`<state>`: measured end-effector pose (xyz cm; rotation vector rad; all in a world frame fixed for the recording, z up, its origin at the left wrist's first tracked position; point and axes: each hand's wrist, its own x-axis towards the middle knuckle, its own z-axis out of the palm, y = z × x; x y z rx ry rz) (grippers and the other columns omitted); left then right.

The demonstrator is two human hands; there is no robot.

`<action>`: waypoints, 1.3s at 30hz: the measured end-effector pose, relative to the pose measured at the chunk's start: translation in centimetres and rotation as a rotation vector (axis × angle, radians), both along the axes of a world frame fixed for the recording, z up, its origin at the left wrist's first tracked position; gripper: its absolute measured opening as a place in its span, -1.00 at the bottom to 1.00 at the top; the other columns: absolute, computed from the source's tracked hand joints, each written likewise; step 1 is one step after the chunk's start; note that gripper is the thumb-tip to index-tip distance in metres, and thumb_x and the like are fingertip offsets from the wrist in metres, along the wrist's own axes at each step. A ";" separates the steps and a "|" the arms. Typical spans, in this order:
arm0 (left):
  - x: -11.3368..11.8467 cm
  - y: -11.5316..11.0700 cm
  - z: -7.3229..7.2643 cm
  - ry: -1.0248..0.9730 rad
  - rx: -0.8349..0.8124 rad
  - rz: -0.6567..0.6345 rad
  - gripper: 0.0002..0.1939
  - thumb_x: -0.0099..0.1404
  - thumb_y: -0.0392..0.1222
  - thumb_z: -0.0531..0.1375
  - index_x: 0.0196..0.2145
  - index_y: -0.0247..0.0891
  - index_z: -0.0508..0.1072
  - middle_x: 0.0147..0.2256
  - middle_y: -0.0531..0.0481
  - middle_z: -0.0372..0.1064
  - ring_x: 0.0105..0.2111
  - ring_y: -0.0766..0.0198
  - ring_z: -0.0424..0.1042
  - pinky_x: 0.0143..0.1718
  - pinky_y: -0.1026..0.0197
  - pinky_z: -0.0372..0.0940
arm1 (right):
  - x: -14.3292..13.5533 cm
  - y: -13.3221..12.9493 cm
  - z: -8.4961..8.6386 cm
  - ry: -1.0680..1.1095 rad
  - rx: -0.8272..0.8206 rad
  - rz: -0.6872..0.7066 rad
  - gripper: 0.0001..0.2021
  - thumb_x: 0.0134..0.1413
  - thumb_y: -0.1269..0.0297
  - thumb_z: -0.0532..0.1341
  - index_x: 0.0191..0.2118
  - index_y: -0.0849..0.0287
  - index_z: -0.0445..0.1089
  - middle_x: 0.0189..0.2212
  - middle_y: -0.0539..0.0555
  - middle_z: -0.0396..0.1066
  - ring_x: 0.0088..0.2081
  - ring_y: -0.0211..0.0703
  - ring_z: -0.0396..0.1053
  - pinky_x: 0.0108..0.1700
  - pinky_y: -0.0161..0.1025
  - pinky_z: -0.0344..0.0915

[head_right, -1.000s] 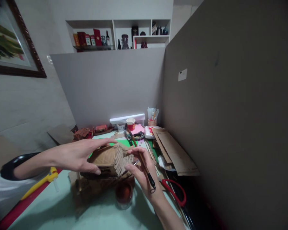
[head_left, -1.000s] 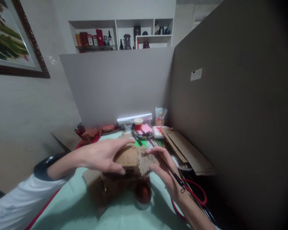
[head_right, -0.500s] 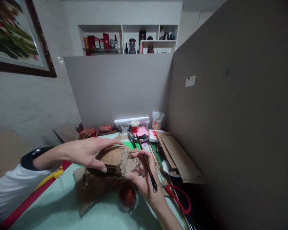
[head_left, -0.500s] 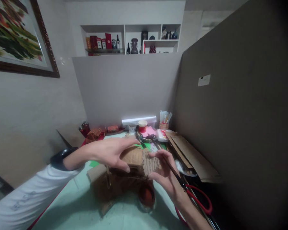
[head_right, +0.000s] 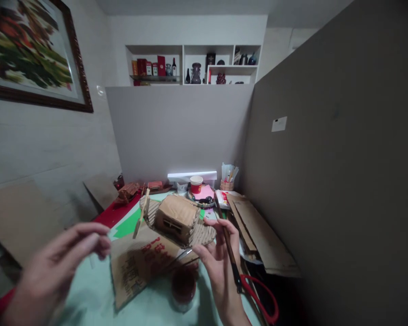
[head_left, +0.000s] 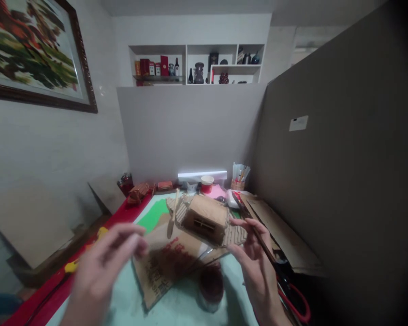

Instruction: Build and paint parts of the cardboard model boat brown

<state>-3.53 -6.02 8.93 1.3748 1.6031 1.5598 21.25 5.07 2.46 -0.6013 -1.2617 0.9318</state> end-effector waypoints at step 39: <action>2.1 5.3 -5.0 -0.941 0.027 -0.292 -0.32 -0.07 -0.21 0.52 0.06 -0.06 0.53 -0.11 0.02 0.63 0.10 -0.10 0.47 0.15 -0.02 0.37 | 0.0 -0.8 1.2 0.042 -0.105 -0.241 -0.76 0.18 0.08 0.36 -0.15 0.09 0.43 -0.18 0.10 0.54 -0.12 -0.03 0.50 -0.12 -0.23 0.45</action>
